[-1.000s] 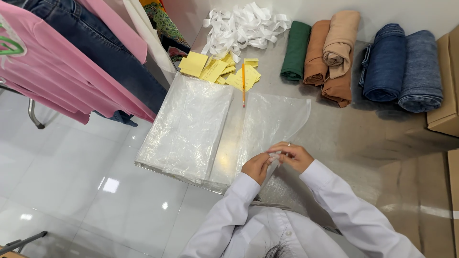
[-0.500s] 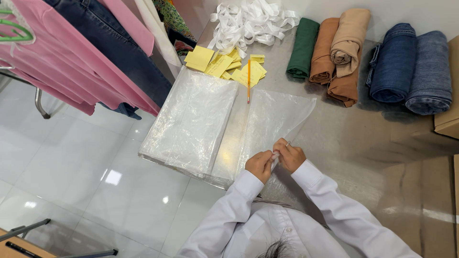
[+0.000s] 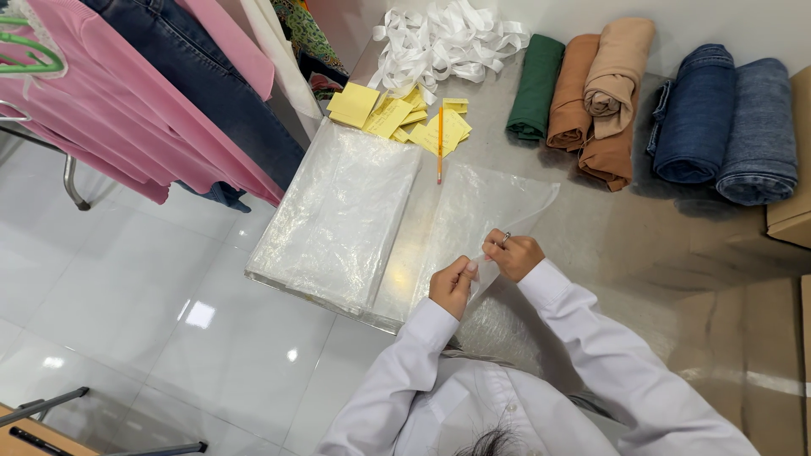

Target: The person places a rolled brown garment into a clear plastic bag and seals it. They then place the bagged garment into a cardboard box, close the box, and secure it by wrapping and tying a white ribbon around it.

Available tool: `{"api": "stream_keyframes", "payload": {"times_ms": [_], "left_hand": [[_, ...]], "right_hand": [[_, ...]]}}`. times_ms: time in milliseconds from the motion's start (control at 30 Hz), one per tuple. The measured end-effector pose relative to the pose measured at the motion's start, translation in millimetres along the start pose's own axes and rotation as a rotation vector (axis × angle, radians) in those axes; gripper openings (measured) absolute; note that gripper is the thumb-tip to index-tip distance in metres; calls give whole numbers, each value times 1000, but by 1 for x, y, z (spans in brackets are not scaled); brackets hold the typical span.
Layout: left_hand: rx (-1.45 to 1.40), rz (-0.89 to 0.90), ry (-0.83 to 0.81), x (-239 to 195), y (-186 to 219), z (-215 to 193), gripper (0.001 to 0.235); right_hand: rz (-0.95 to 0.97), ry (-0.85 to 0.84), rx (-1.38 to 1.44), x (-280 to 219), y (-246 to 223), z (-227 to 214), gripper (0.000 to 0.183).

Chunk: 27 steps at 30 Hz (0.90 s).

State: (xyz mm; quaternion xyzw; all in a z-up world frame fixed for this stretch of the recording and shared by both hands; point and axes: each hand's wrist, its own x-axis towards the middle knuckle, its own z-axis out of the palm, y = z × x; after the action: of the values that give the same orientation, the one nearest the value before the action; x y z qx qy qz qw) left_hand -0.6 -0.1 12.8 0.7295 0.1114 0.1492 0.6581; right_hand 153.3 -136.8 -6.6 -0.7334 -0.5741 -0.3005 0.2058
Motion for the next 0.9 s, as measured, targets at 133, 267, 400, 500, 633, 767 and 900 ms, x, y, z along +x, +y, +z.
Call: {"api": "stream_keyframes", "payload": {"times_ms": [133,267,400,500,633,767,900], "left_hand": [[-53,-41,13,2,-1,-3,35],[-105,-53,18,4,5,-10,37],[-186,-57,44,4,17,-16,38],[-265,-42,83,6,33,-27,37],[-364,-10,174,14,14,-52,32],[-320,98,214,4,43,-91,41],[-421,128,179,7,32,-86,44]], "right_hand": [[-29,-7,-22,7,6,-2,11],[-44,-8,-87,9,22,-2,14],[-38,-49,-205,-1,55,-4,18],[8,-94,-296,-18,99,3,17],[31,-140,-413,-38,160,2,15],[153,-301,-625,-73,217,-3,16],[316,-458,-635,-82,224,0,20]]}}
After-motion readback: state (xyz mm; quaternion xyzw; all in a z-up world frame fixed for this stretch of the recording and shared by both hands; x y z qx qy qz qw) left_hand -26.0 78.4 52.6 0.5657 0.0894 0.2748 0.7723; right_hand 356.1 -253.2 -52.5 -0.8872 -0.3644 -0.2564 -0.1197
